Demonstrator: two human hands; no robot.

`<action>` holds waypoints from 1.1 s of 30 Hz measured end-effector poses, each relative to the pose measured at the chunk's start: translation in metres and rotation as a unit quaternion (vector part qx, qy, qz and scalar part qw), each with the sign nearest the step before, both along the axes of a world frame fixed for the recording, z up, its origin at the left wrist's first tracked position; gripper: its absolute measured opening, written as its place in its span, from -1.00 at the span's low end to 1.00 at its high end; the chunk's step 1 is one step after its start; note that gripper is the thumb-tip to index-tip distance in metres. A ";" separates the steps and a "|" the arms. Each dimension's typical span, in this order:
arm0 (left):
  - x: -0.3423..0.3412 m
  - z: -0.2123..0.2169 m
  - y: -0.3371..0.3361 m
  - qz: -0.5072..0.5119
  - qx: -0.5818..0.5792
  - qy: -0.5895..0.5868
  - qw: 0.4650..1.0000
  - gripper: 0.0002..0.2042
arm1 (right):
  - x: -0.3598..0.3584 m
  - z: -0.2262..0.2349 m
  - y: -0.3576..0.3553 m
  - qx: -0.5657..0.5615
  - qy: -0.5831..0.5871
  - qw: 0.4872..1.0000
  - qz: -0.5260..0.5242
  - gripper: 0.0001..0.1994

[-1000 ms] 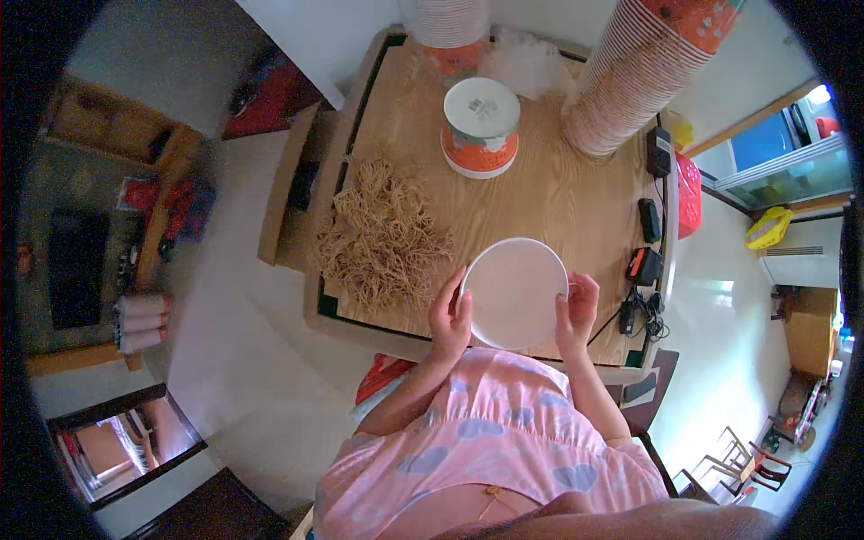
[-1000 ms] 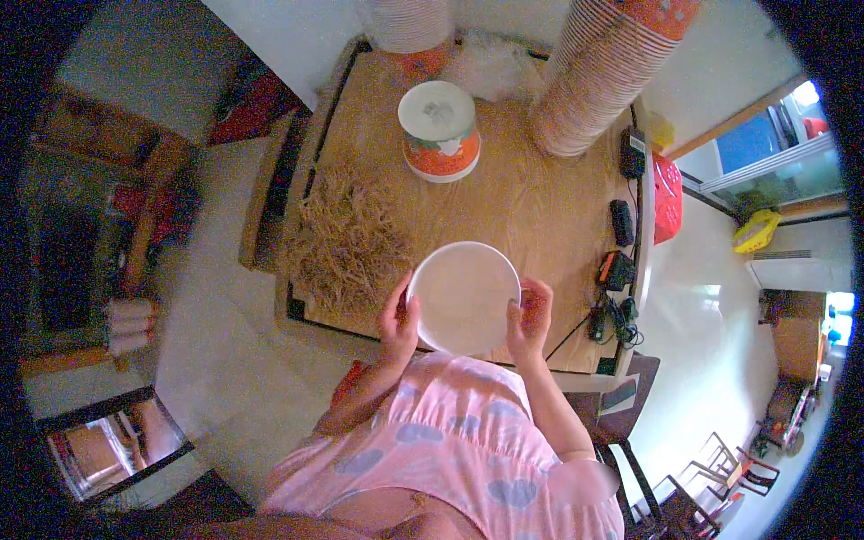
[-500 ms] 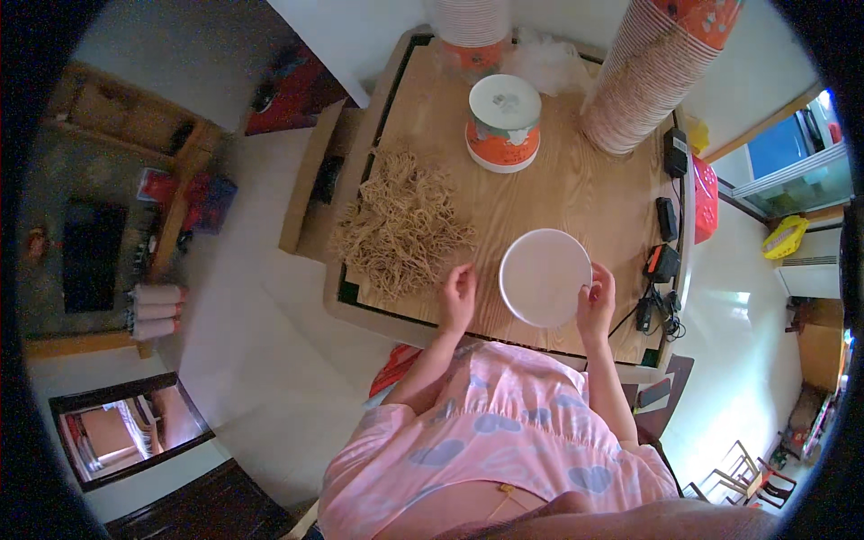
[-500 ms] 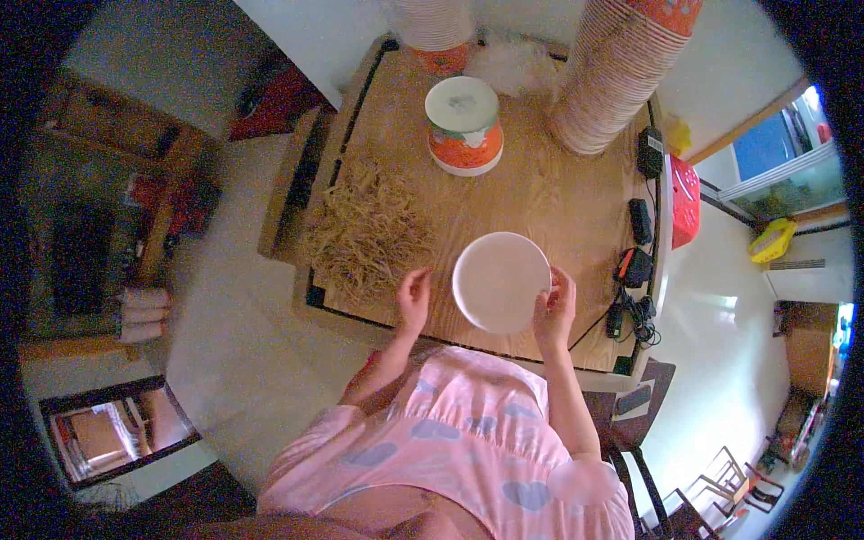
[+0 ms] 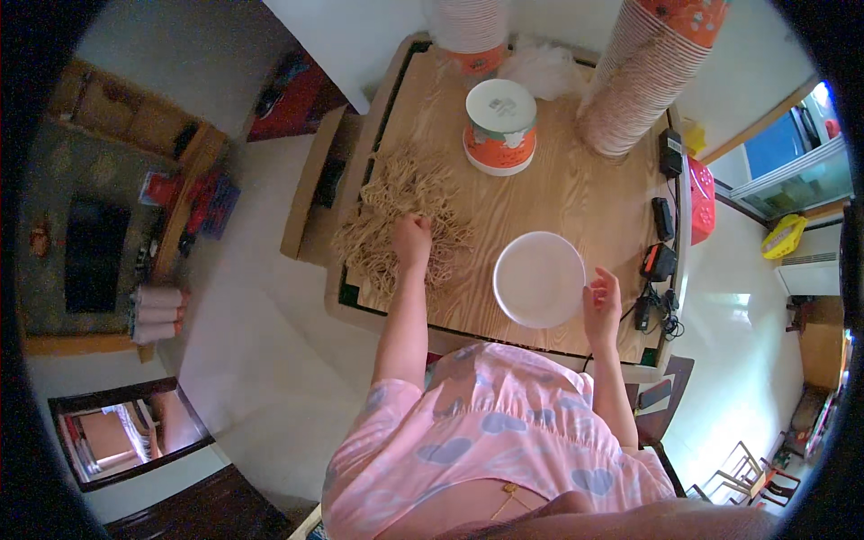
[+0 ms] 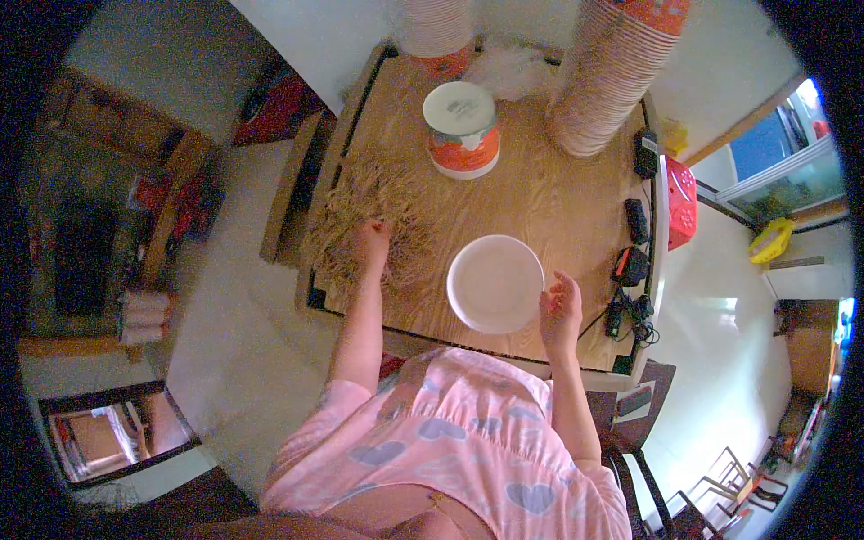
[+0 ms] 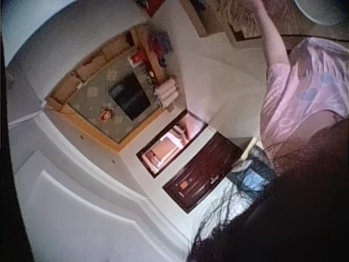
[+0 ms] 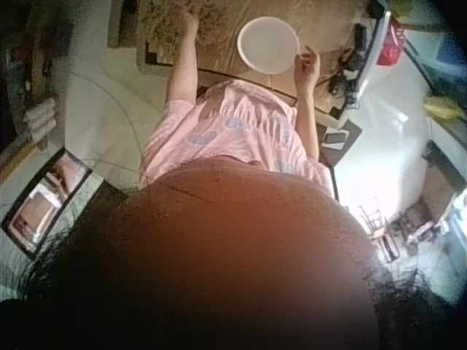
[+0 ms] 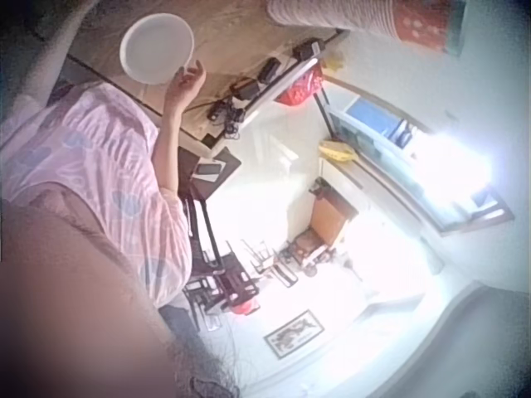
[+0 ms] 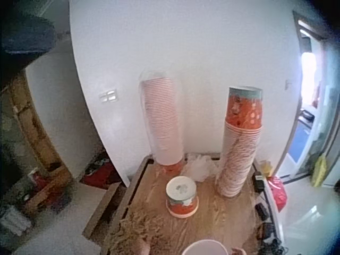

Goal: Adding shredded paper filler to decorative paper containers.

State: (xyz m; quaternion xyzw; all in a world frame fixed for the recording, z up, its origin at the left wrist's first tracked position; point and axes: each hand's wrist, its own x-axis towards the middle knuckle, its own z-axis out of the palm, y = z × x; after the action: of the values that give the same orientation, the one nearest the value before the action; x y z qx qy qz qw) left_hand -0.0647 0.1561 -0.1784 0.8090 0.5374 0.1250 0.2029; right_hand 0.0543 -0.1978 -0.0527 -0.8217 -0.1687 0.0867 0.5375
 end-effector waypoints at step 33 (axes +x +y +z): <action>-0.010 0.233 0.042 -0.090 -0.272 -0.576 0.765 -0.86 | 0.016 0.001 0.005 -0.061 0.012 0.997 0.038 -0.68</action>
State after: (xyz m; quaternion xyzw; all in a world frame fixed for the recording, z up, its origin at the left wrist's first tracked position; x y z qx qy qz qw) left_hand -0.0746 0.1979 0.0549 0.5404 0.2554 0.3973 0.6963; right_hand 0.0701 -0.1923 -0.0518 -0.8448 -0.1879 0.1272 0.4846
